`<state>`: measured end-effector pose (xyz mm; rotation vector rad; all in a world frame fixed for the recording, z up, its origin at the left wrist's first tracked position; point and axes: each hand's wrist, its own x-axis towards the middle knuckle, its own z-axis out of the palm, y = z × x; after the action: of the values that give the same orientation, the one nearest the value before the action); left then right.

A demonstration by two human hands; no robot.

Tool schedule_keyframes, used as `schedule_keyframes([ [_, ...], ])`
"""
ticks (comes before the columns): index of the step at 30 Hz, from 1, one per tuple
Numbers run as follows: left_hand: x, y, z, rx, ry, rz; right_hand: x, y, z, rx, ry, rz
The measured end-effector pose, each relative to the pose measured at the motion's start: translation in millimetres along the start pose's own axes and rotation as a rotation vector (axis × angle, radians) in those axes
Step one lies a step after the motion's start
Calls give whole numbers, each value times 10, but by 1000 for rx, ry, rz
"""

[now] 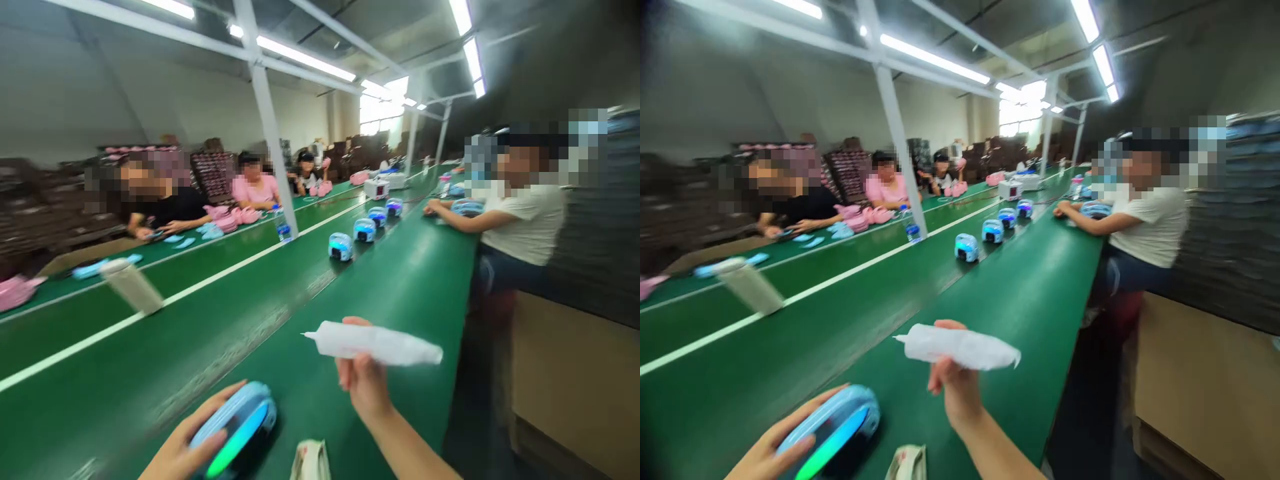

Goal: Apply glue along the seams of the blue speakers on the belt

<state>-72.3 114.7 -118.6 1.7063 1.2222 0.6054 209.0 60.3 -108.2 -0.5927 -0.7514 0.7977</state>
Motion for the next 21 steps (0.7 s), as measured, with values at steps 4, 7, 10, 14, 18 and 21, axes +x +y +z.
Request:
schedule_keyframes([
  [4, -196, 33, 153, -204, -106, 89, -15, -51, 47, 147, 112, 191],
  [7, -231, -26, 245, -246, -2, 56, -48, 13, 6, 206, 118, 368],
  [10, -194, -77, 325, -270, 95, 76, -123, 89, -59, 232, 106, 515],
  [14, -97, -101, 436, -309, 239, 115, -195, 156, -113, 268, 90, 652],
  [18, -24, -107, 565, -389, 377, 117, -217, 151, -78, 308, 88, 774],
  [21, 29, -73, 635, -472, 475, 76, -214, 76, -16, 312, 138, 812],
])
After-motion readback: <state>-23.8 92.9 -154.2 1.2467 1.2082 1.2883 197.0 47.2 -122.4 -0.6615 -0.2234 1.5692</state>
